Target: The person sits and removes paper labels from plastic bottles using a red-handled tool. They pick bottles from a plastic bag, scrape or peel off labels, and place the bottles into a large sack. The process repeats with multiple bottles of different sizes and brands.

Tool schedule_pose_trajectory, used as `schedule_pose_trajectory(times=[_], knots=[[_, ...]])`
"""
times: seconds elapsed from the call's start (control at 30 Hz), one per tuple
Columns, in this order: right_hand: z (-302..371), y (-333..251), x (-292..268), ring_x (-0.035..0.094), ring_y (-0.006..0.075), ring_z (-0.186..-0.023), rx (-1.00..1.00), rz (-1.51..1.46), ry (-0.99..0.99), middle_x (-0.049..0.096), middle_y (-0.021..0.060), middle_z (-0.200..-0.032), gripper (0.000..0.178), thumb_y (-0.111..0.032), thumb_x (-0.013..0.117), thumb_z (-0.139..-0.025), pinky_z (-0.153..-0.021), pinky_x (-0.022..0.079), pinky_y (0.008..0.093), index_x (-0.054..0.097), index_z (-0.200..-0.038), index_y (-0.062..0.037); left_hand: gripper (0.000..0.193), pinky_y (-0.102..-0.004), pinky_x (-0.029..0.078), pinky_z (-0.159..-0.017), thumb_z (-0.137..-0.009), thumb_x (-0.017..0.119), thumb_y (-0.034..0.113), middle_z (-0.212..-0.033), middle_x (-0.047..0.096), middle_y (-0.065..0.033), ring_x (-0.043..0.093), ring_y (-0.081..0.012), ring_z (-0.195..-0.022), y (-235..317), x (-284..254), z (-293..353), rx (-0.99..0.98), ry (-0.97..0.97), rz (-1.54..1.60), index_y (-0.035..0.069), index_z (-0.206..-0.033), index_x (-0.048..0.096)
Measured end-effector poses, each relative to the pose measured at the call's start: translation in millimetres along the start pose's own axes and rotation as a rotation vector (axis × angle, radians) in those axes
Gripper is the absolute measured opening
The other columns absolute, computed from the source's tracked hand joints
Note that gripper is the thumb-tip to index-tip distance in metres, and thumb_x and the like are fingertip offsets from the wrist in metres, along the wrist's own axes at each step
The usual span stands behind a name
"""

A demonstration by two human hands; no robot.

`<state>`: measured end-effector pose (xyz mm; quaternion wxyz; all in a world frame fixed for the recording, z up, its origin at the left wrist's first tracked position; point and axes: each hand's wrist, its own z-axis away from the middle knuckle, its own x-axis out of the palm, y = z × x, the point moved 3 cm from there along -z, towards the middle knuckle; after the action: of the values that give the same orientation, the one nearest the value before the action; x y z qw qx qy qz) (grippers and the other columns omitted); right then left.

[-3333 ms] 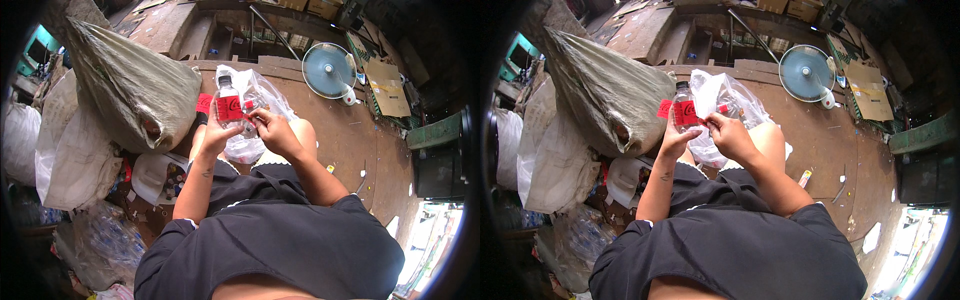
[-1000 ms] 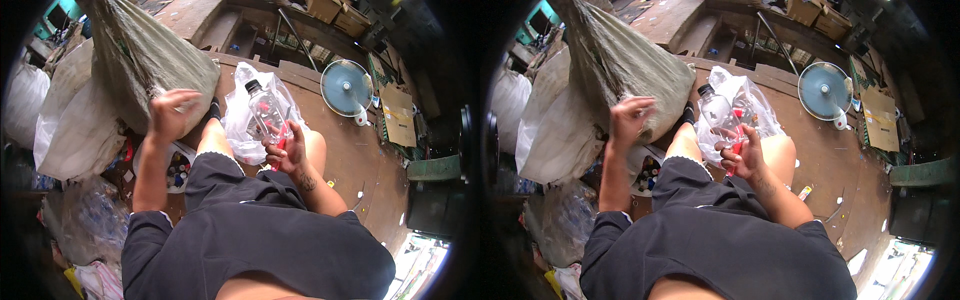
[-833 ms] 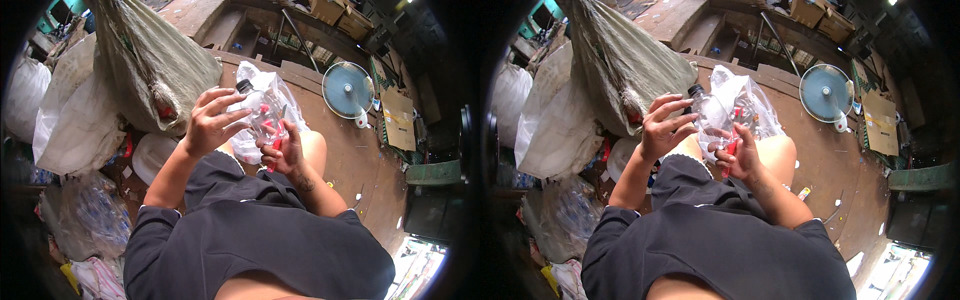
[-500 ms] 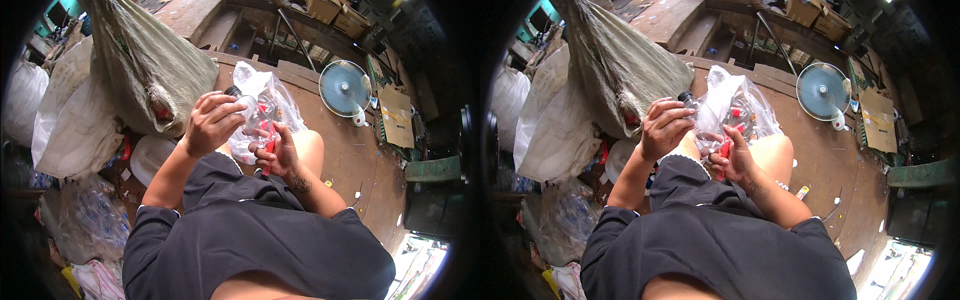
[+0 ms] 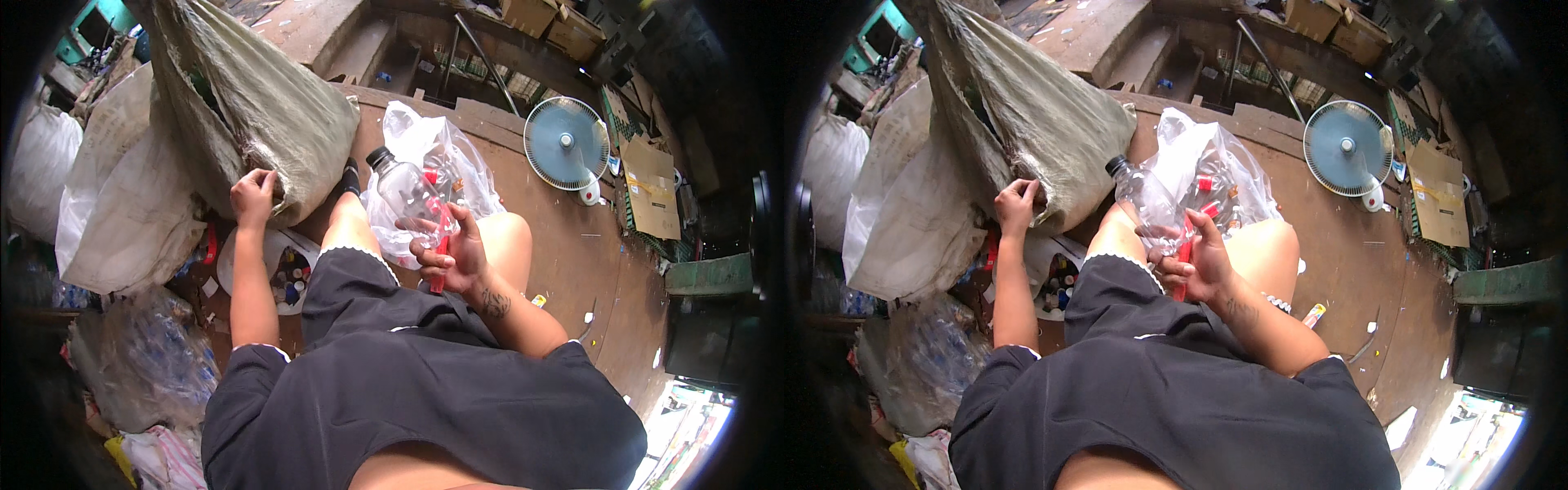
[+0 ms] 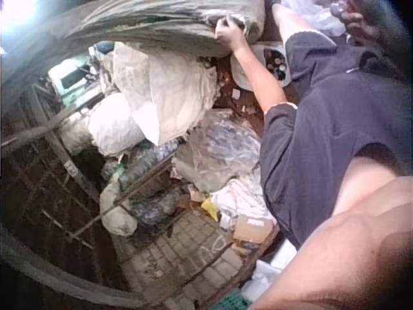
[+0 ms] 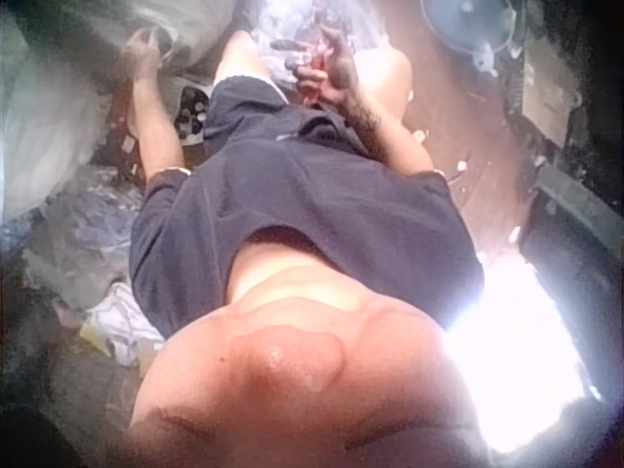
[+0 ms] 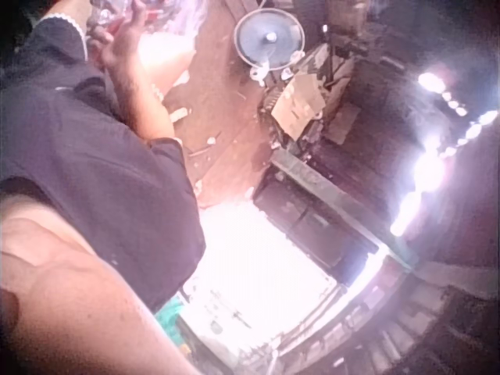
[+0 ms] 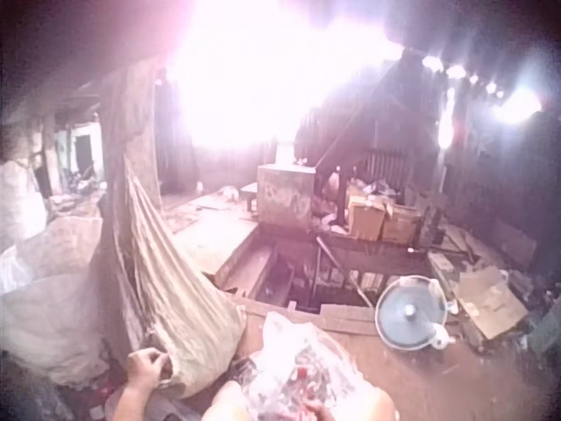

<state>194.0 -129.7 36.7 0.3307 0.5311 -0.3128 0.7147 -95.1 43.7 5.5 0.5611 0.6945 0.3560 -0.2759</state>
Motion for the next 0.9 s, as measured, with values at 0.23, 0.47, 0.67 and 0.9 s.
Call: schedule_pose_trajectory(times=[0.23,0.47,0.67,0.9], knots=[[-18.4,10.0,-10.2,0.038,0.0056,-0.04,0.031,0.301,0.211,0.054,0.0084,-0.075,0.056,-0.053,0.044,-0.085,-0.042,0.032,0.0189,0.047,-0.112,-0.0039,0.066,-0.0359,0.04,-0.093,-0.08,0.062,0.044,-0.126,0.049,-0.0118,0.052,-0.0229,-0.11,134.3,60.7,115.1,0.0,-0.702,1.696,0.004,-0.127,0.037],[9.6,-41.1,-5.1,0.06,0.0204,-0.077,-0.709,1.773,0.44,0.062,0.0084,-0.087,0.021,-0.008,0.049,-0.089,-0.067,0.047,0.0306,0.057,-0.108,-0.0051,0.051,-0.0338,0.051,-0.074,-0.086,0.051,0.048,-0.106,0.057,-0.0101,0.057,-0.0222,-0.094,129.7,76.1,118.6,-0.588,-0.693,1.839,0.013,-0.122,0.041],[21.0,-34.2,28.2,0.054,0.0294,-0.067,-0.679,2.436,0.458,0.054,0.01,-0.071,0.025,-0.03,0.055,-0.085,-0.06,0.043,0.037,0.064,-0.102,-0.0128,0.054,-0.0198,0.044,-0.047,-0.088,0.04,0.055,-0.104,0.057,-0.009,0.059,-0.0136,-0.077,142.3,89.2,127.5,-0.582,-0.711,1.646,0.02,-0.128,0.035],[18.7,-34.8,11.7,0.057,0.0275,-0.072,-0.784,2.492,0.538,0.058,0.0092,-0.074,0.023,-0.031,0.055,-0.085,-0.062,0.043,0.0383,0.066,-0.094,-0.013,0.055,-0.0195,0.043,-0.046,-0.091,0.031,0.054,-0.108,0.056,-0.0106,0.058,-0.0135,-0.081,149.5,99.7,133.5,-0.623,-0.694,1.554,0.02,-0.134,0.03]])
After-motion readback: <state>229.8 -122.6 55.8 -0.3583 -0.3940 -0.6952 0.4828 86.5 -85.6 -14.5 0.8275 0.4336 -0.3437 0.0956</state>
